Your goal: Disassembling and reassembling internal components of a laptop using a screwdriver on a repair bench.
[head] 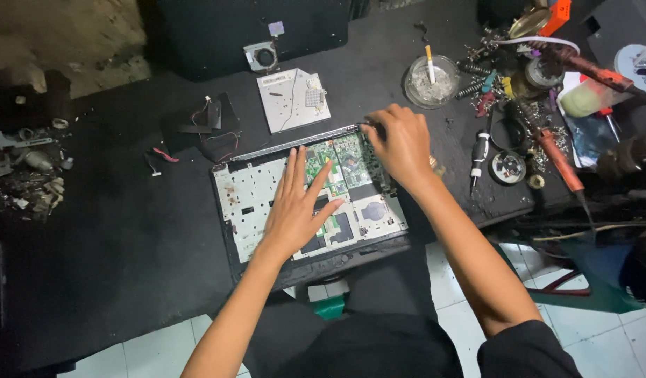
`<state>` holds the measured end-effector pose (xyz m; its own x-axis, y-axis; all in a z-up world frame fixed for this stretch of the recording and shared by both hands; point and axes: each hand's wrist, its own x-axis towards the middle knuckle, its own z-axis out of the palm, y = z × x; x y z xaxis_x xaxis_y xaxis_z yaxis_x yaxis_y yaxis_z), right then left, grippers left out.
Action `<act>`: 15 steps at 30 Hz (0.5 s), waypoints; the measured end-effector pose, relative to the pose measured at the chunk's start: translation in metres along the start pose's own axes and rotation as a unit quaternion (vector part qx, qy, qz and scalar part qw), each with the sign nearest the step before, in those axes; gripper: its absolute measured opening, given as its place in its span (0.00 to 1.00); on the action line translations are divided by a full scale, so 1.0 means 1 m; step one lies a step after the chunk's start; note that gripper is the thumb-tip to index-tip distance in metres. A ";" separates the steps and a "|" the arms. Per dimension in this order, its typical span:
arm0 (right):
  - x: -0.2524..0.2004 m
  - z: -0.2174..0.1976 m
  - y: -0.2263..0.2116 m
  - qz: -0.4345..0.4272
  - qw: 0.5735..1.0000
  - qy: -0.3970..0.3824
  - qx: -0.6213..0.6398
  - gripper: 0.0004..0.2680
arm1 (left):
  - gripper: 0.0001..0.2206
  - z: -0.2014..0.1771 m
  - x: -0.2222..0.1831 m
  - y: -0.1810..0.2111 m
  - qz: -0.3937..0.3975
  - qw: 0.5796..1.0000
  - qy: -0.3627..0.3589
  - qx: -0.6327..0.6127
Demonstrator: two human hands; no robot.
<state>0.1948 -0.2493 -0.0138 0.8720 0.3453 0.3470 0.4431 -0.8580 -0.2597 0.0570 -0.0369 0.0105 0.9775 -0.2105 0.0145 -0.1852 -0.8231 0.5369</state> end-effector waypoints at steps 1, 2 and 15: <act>0.001 0.002 -0.003 -0.001 1.000 0.000 0.000 0.08 | 0.30 0.001 0.000 -0.001 0.000 1.000 0.001 0.001; 0.001 0.003 -0.005 -0.003 1.000 -0.002 0.003 0.05 | 0.30 0.001 0.000 -0.001 0.004 1.000 -0.003 0.001; -0.009 0.008 -0.015 0.014 0.999 0.024 0.046 0.02 | 0.28 0.004 0.001 -0.004 0.014 1.000 0.008 -0.001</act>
<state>0.1818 -0.2371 -0.0200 0.8747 0.3008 0.3800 0.4373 -0.8278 -0.3514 0.0583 -0.0360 0.0047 0.9732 -0.2257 0.0436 -0.2132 -0.8157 0.5378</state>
